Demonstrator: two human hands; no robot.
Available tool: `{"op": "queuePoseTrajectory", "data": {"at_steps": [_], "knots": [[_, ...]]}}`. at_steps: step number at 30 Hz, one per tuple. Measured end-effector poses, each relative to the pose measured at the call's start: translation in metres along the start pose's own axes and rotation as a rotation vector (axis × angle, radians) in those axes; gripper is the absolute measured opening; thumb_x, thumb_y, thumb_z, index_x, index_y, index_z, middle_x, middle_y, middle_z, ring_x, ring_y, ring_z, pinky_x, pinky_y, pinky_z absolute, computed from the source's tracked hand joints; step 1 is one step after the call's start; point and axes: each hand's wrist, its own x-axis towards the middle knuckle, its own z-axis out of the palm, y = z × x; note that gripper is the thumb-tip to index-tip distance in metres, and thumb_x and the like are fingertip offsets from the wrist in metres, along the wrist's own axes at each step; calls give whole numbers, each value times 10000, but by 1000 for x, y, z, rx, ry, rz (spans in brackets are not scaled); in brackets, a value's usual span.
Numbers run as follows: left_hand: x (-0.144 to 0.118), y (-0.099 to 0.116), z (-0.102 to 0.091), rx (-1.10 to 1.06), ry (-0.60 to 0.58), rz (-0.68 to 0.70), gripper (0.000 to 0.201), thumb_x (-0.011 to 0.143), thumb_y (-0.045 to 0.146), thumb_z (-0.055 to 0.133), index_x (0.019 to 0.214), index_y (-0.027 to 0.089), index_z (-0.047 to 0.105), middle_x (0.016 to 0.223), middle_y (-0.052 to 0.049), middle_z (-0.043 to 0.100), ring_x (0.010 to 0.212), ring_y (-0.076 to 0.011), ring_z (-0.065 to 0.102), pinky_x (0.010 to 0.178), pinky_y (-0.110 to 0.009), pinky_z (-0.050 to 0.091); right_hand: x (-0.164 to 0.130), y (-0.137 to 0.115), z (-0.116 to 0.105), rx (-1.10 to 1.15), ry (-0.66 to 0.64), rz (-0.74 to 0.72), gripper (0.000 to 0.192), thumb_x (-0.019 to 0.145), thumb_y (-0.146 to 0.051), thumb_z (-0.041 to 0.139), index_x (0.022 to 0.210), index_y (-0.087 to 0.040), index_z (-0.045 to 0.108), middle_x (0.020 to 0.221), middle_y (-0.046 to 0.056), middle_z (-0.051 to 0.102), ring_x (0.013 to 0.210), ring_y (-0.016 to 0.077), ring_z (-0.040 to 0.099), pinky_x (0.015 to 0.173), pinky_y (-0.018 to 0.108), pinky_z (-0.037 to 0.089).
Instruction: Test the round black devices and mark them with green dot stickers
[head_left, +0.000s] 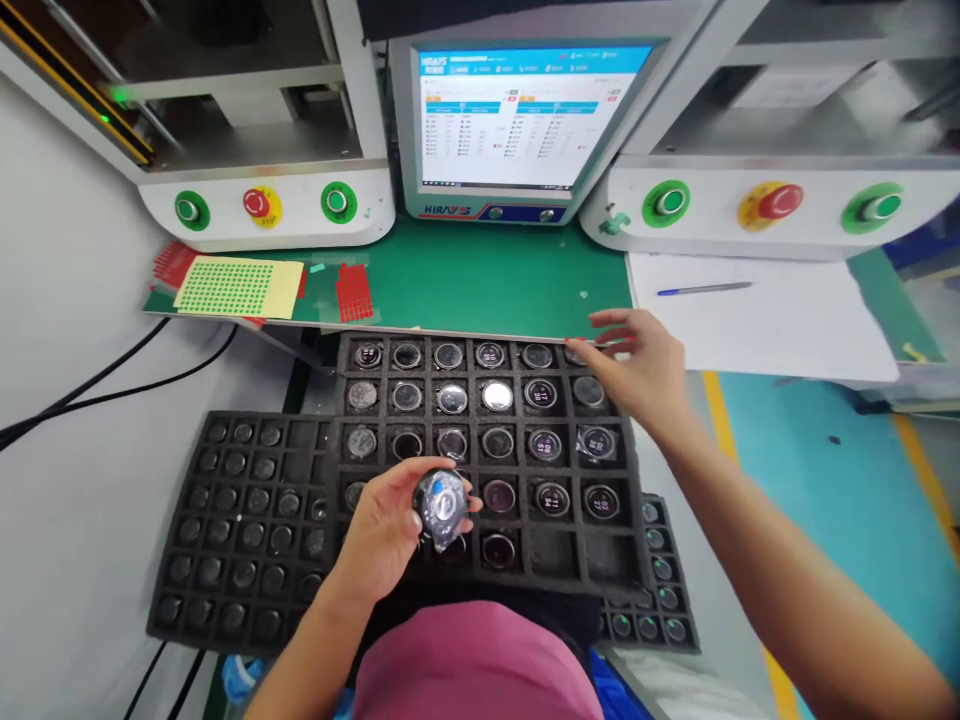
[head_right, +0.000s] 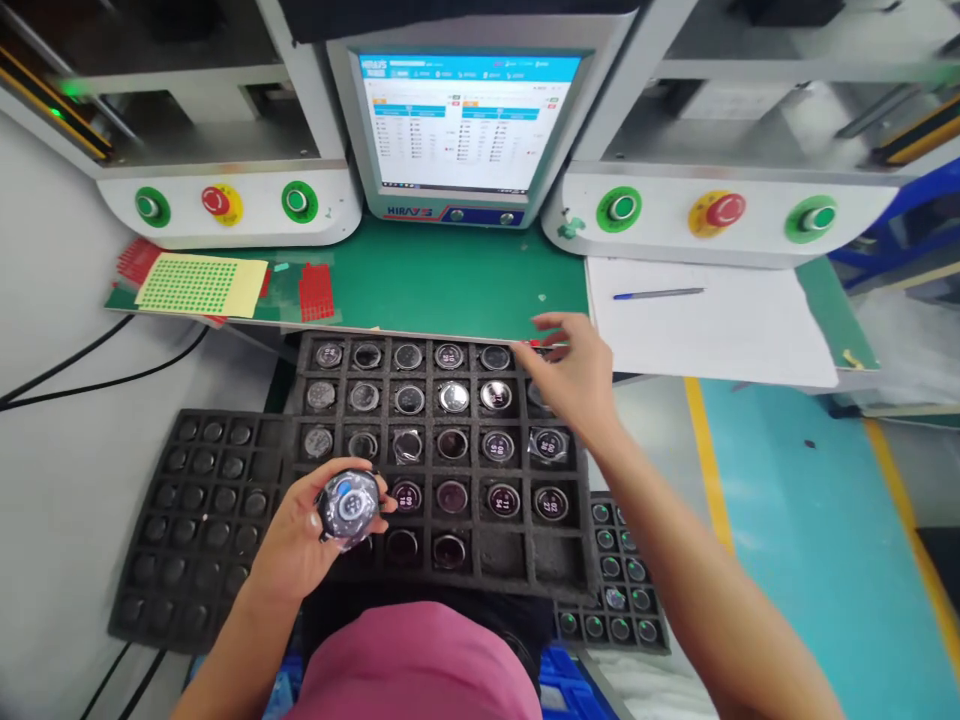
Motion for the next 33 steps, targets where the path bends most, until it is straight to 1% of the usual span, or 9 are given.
{"op": "queuePoseTrajectory", "data": {"at_steps": [5, 10, 13, 17, 20, 24, 28, 31, 33], "knots": [[-2, -3, 6, 13, -13, -61, 537, 521, 517, 891, 927, 186, 771, 793, -66, 744, 730, -239, 727, 669, -345, 628, -72, -80, -5, 418, -502, -503, 224, 838, -285, 708, 1057, -301, 667, 1028, 41, 727, 968, 224, 678, 847, 394, 567], [-1, -10, 5, -15, 14, -34, 477, 552, 489, 887, 921, 207, 777, 791, -33, 731, 652, -187, 698, 651, -353, 635, -97, -100, -2, 574, -557, -596, 118, 871, -152, 667, 914, -257, 697, 956, 39, 743, 873, 175, 687, 784, 344, 582], [3, -10, -1, -76, 70, -16, 472, 562, 467, 888, 929, 192, 777, 798, -45, 742, 692, -192, 708, 636, -308, 624, -82, -94, -3, 586, -486, -520, 135, 876, -153, 639, 831, -272, 683, 929, 14, 743, 849, 182, 691, 774, 360, 578], [11, -12, -15, -114, 160, 3, 424, 641, 443, 839, 942, 152, 770, 871, -90, 764, 836, -236, 731, 723, -307, 607, -12, -69, 23, 342, -150, -121, 107, 782, -199, 684, 689, -247, 661, 723, 3, 700, 707, 199, 662, 684, 360, 547], [14, -23, -29, -27, 197, -17, 397, 726, 438, 755, 967, 122, 749, 912, -122, 764, 891, -270, 734, 821, -377, 591, 48, -42, 60, 36, -236, 147, 111, 724, -217, 710, 628, -204, 656, 616, 10, 655, 576, 171, 586, 585, 322, 475], [17, -47, -52, 396, 300, 95, 400, 845, 487, 583, 917, 112, 700, 881, -106, 725, 817, -263, 738, 772, -411, 600, 81, -19, 94, -87, -271, 195, 141, 649, -170, 772, 629, -157, 633, 543, 16, 593, 508, 131, 493, 584, 332, 402], [21, -68, -72, 650, 504, 189, 221, 793, 337, 675, 944, 176, 690, 743, -28, 665, 689, -191, 663, 744, -381, 577, 76, -11, 94, -194, -214, 233, 320, 626, -248, 825, 861, -114, 653, 661, 78, 646, 497, 122, 473, 568, 353, 381], [23, -77, -78, 837, 623, 267, 165, 731, 246, 745, 889, 207, 721, 831, -63, 672, 854, -240, 623, 895, -441, 506, 73, -4, 89, -280, -133, 261, 317, 705, -327, 765, 896, -96, 660, 739, 162, 663, 496, 128, 459, 552, 377, 359], [23, -77, -80, 934, 666, 311, 191, 703, 241, 781, 886, 218, 733, 953, -91, 671, 974, -273, 594, 932, -445, 476, 76, 8, 87, -356, -105, 148, 314, 758, -403, 694, 845, -103, 664, 709, 190, 637, 494, 145, 443, 539, 398, 326]]}}
